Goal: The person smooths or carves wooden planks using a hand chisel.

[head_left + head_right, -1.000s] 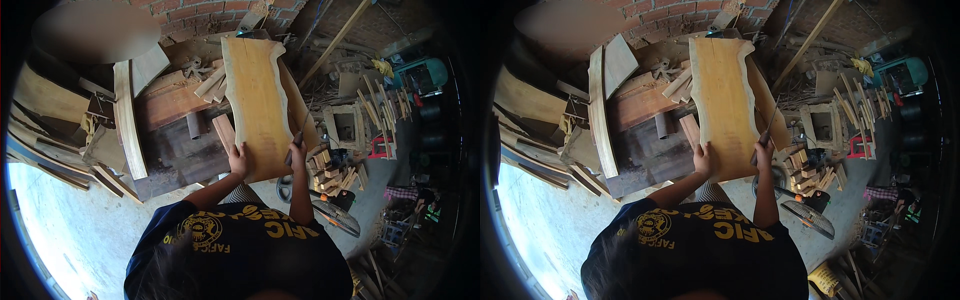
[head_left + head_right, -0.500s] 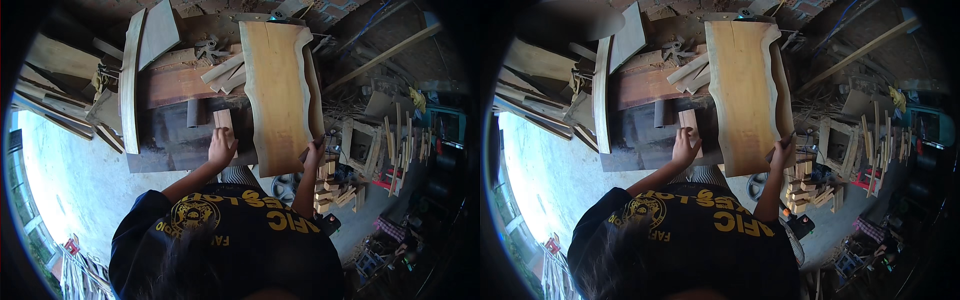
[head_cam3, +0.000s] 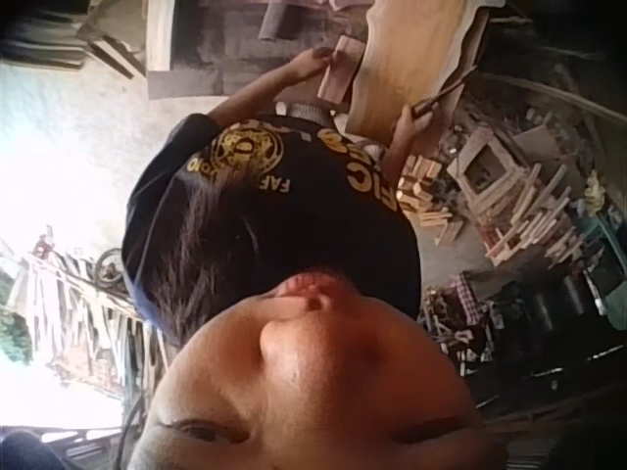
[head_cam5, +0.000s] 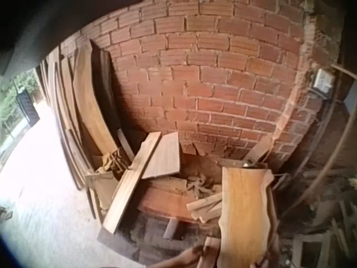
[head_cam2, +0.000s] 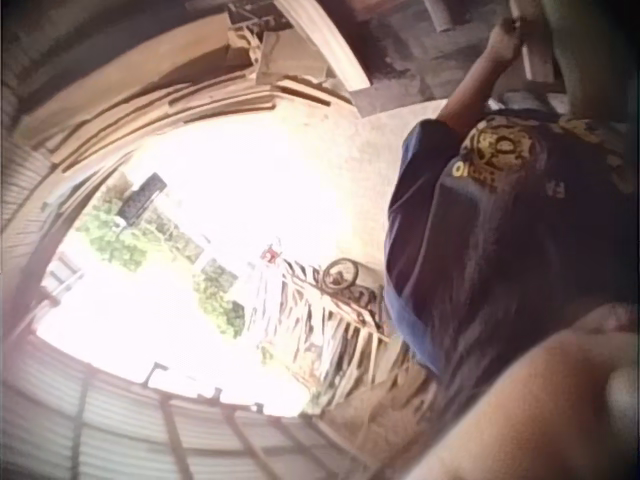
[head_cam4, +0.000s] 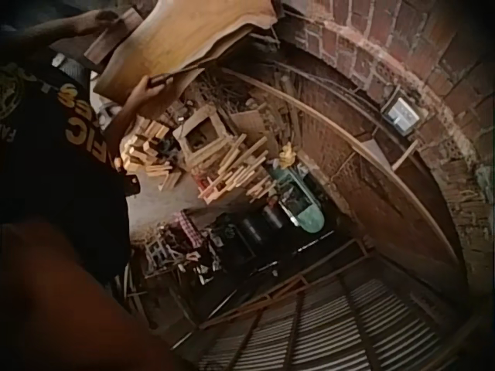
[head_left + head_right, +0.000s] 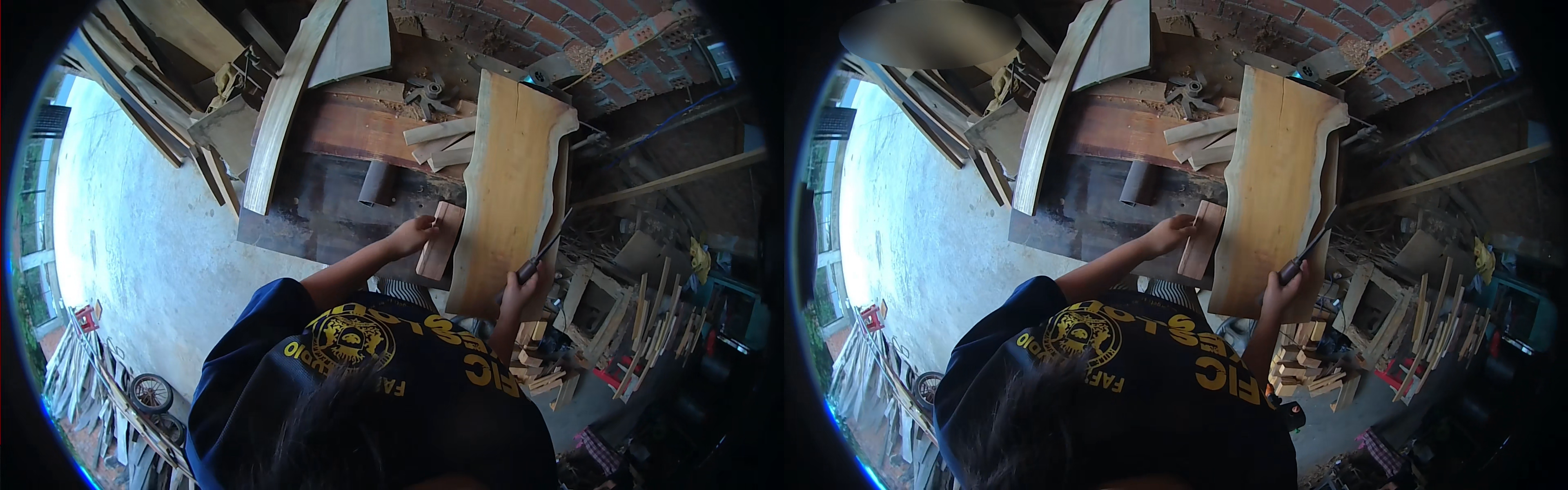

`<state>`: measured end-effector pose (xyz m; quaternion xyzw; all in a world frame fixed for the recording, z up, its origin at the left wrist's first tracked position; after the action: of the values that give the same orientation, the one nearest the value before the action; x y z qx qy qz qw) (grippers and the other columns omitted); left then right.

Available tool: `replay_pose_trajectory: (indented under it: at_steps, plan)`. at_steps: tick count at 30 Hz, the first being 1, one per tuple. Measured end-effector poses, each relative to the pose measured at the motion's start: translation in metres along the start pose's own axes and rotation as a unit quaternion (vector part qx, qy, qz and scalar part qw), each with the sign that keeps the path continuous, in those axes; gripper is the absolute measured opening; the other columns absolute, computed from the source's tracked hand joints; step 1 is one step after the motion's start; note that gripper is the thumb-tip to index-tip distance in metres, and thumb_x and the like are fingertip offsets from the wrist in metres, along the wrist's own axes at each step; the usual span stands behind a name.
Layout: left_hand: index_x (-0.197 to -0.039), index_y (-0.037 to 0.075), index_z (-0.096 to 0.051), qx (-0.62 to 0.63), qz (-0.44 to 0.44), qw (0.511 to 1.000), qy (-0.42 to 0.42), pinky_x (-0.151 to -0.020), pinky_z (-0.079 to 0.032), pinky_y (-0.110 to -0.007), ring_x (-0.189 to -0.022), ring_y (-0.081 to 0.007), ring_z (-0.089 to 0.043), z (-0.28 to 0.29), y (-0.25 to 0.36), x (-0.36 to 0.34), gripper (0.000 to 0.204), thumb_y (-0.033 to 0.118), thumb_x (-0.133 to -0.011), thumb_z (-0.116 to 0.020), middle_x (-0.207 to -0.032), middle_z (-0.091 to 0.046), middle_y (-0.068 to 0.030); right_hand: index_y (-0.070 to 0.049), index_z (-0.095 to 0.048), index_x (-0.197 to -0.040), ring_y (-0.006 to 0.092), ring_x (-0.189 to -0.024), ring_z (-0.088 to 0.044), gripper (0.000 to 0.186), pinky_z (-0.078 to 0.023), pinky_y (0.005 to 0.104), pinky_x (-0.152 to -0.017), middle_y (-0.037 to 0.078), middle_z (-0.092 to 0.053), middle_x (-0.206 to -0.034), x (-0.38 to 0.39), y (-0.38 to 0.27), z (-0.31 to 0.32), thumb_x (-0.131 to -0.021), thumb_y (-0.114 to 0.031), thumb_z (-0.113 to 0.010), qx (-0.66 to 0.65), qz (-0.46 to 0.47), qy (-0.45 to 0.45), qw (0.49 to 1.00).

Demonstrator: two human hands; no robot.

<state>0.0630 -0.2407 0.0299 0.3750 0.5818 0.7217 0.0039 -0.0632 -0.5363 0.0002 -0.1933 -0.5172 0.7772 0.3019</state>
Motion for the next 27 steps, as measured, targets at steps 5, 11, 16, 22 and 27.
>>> replay_pose_trajectory:
  at_steps: [5,11,16,22,27]
  plan:
    - [-0.128,0.001,-0.042,-0.275,-0.095,0.885,0.362,-0.102,-0.032,-0.043,-0.121,-0.0367,-0.04,0.125,-0.013,0.031,0.059,0.025,-0.079,-0.065,-0.129,-0.045,-0.0204,0.0,-0.045,-0.11,0.0208,-0.092,-0.056,0.04,-0.045,0.0339,-0.083,0.009,-0.052,-0.101,0.028,-0.048,-0.053,-0.075,0.002,-0.063,0.076,0.068,-0.059,0.993]
    - [-0.145,0.0,-0.007,-0.336,0.191,0.775,0.5,-0.109,-0.015,-0.057,-0.136,-0.0448,-0.016,0.294,-0.047,0.085,0.12,0.055,-0.063,-0.075,-0.146,-0.022,-0.0257,-0.004,-0.047,-0.094,0.0129,-0.077,-0.055,0.025,-0.046,0.0281,-0.072,0.004,-0.057,-0.085,0.06,-0.114,-0.142,-0.077,-0.001,-0.065,-0.086,-0.04,-0.175,0.98]
    - [-0.142,-0.004,-0.013,-0.266,0.175,0.861,0.397,-0.104,-0.034,-0.043,-0.127,-0.0414,-0.035,0.331,-0.092,0.095,0.123,0.051,-0.056,-0.08,-0.135,-0.039,-0.0252,-0.005,-0.047,-0.094,0.0115,-0.077,-0.056,0.024,-0.045,0.0253,-0.071,0.003,-0.059,-0.086,0.089,-0.154,-0.2,-0.077,0.003,-0.062,-0.126,-0.056,-0.219,0.966]
    - [-0.114,-0.005,-0.038,-0.208,0.096,0.878,0.42,-0.092,-0.044,-0.044,-0.11,-0.0399,-0.05,0.309,-0.067,0.095,0.093,0.054,-0.053,-0.078,-0.12,-0.046,-0.0257,-0.004,-0.05,-0.098,0.0112,-0.08,-0.055,0.027,-0.045,0.0245,-0.073,0.004,-0.059,-0.089,0.138,-0.16,-0.226,-0.076,0.007,-0.061,-0.118,-0.076,-0.245,0.959]
    - [-0.113,-0.008,-0.037,-0.133,0.006,0.908,0.396,-0.089,-0.044,-0.045,-0.108,-0.0418,-0.05,0.269,-0.05,0.098,0.09,0.052,-0.059,-0.075,-0.116,-0.046,-0.0277,-0.003,-0.049,-0.101,0.0138,-0.083,-0.058,0.029,-0.047,0.0269,-0.077,0.007,-0.06,-0.093,0.171,-0.159,-0.225,-0.076,0.006,-0.061,-0.14,-0.116,-0.209,0.961]
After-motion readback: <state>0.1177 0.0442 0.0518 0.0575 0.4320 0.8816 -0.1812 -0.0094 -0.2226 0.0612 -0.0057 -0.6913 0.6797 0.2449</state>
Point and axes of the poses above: each hand's wrist, its own x-axis away from the middle knuckle, its own z-axis out of the back of the hand, y = z × x, the point moved 2 cm from there along -x, towards the middle knuckle
